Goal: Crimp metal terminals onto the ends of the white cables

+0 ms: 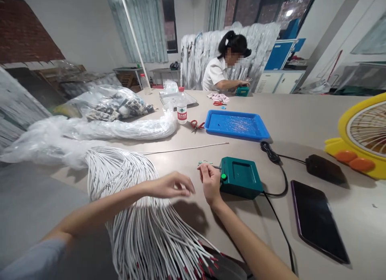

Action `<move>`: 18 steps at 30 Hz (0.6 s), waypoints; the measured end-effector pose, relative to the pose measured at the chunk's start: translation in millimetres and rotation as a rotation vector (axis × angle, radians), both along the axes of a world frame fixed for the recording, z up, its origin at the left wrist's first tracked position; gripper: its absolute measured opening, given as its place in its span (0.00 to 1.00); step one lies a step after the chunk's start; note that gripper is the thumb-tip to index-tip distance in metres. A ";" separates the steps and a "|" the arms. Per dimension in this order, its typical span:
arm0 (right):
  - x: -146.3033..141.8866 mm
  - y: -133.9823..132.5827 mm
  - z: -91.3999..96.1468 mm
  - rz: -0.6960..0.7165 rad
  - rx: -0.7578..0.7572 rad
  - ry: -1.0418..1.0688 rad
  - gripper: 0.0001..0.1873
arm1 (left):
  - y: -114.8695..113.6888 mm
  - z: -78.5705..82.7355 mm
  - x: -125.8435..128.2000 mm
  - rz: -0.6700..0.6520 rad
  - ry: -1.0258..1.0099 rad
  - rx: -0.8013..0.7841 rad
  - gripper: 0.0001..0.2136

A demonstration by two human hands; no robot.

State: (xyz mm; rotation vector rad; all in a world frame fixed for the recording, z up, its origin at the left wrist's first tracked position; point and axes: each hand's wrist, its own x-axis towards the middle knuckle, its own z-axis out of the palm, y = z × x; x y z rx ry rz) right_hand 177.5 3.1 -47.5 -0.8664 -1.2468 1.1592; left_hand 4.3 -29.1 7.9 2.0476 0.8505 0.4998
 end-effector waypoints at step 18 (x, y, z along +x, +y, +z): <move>-5.8 -2.9 -12.5 0.062 -0.004 -0.125 0.21 | 78.1 -35.5 -96.4 0.661 0.692 0.369 0.08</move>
